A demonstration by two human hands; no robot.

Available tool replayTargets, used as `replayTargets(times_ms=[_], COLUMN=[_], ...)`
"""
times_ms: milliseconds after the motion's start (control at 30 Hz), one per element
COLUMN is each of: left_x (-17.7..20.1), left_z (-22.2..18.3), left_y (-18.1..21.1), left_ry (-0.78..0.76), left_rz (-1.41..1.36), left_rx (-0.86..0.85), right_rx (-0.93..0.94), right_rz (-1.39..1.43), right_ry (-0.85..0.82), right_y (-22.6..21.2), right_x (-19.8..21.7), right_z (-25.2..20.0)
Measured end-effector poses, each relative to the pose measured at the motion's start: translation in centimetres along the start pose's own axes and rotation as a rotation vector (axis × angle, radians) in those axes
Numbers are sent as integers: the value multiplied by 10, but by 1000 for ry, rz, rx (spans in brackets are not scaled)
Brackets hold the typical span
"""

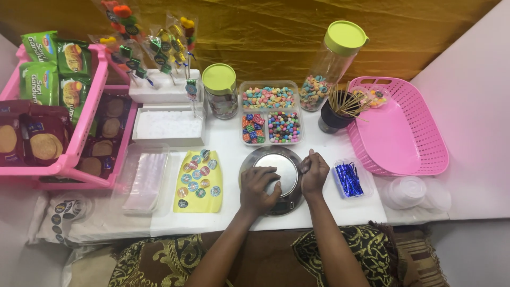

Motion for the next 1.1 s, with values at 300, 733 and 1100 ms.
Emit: replayTargets(times_ms=[300,733,1100], left_x=[-2,1,0], left_z=[-2,0,-2], left_y=[-2,2,-2], left_ry=[-18,-25,-12], left_rz=[-1,-17,-26], left_rx=[1,57,43], right_rx=[-106,185,389], right_rz=[-126,-206,-208], right_ry=[89,313,308], right_y=[-4,-62,-104], right_x=[5,62,55], right_z=[19,120,92])
Point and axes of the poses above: each hand's wrist, its own z-axis towards the middle knuckle, its own x-axis out of the back of the hand, y = z × x, the point moved 7 cm from there along z, towards the middle knuckle, and after that the axes turned 4 degrees about y, right-handed, at the moved point
